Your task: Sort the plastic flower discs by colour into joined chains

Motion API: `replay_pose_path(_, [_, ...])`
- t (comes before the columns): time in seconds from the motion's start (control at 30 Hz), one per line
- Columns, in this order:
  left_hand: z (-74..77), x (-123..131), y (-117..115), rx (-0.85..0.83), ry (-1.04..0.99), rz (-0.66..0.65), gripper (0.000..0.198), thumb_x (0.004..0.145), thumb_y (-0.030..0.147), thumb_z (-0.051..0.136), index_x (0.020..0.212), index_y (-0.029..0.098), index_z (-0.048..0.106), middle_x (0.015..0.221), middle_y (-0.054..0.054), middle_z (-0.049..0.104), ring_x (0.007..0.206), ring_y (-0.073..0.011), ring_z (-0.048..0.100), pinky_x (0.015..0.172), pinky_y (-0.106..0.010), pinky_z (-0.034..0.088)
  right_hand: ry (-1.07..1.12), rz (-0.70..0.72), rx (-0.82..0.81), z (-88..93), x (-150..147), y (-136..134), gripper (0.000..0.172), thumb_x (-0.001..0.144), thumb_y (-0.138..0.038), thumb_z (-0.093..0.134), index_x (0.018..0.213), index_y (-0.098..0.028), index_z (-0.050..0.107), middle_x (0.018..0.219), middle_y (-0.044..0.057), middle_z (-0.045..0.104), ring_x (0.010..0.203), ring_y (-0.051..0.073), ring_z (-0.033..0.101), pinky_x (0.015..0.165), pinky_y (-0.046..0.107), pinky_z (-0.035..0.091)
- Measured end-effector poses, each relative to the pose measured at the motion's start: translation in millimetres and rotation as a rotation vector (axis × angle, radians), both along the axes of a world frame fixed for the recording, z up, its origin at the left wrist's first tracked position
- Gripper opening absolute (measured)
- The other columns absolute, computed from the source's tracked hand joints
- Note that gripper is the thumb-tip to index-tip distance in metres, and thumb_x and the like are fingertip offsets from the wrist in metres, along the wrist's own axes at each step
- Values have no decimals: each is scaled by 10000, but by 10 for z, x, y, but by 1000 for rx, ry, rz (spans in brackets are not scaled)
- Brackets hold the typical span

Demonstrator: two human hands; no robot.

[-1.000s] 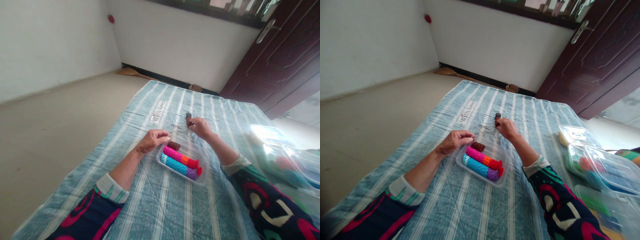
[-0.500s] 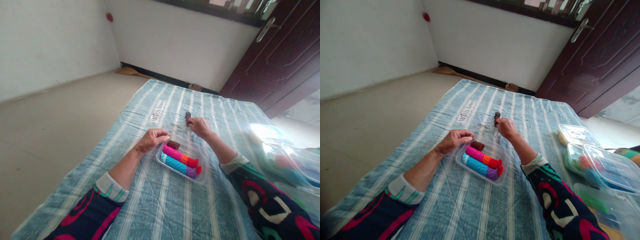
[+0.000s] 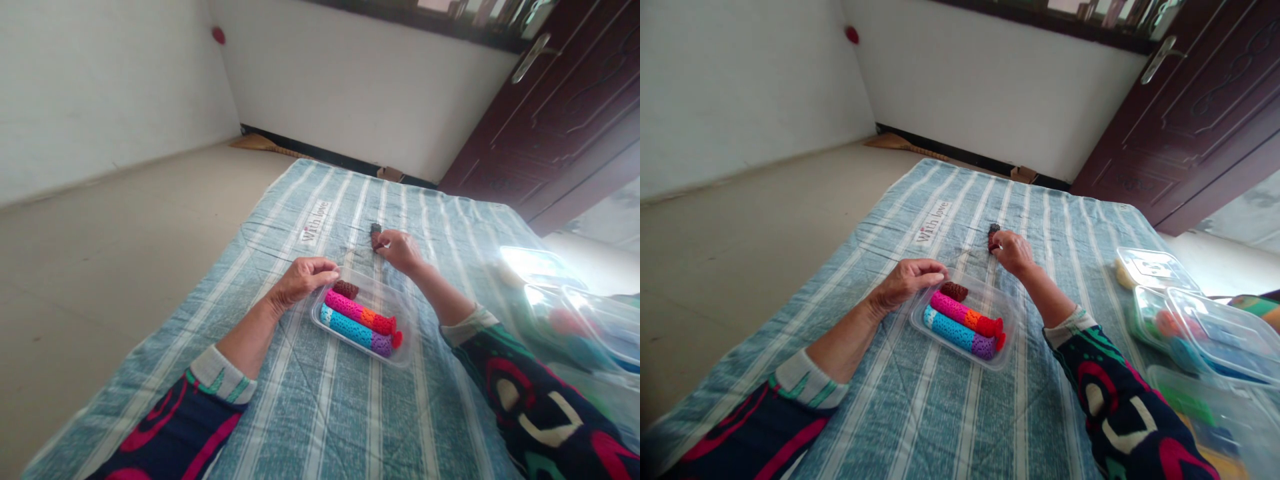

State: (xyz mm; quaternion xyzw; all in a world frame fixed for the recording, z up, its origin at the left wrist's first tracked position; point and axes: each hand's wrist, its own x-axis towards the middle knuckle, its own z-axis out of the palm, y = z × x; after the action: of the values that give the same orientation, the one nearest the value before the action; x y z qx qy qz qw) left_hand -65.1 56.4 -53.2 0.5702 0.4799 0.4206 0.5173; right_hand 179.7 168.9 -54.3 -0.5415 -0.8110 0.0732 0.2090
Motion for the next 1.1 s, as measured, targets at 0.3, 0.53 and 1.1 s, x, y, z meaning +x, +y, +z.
replay_pose_path(0.3, [-50, -16, 20, -7, -33, -36, 263, 685, 361, 737, 850, 157, 739, 822, -20, 735, 769, -166, 648, 772, -277, 489, 225, 143, -127, 424, 9, -305, 113, 707, -262, 667, 691, -159, 624, 637, -14, 592, 599, 115, 522, 598, 251, 381])
replay_pose_path(0.53, [-29, -8, 14, 40, 13, -22, 270, 691, 382, 732, 830, 151, 734, 822, -16, 721, 786, -169, 637, 779, -277, 479, -127, 687, -98, 719, -146, -899, 95, 851, -157, 559, 778, -164, 619, 743, 8, 601, 644, 92, 498, 599, 257, 323])
replay_pose_path(1.1, [-37, -5, 20, 48, 16, -26, 265, 693, 363, 715, 836, 141, 729, 793, -13, 708, 756, -161, 621, 752, -270, 479, -447, 721, 106, 463, -243, -1081, 242, 958, -128, 357, 1014, -166, 589, 765, 9, 535, 529, 88, 253, 485, 262, 188])
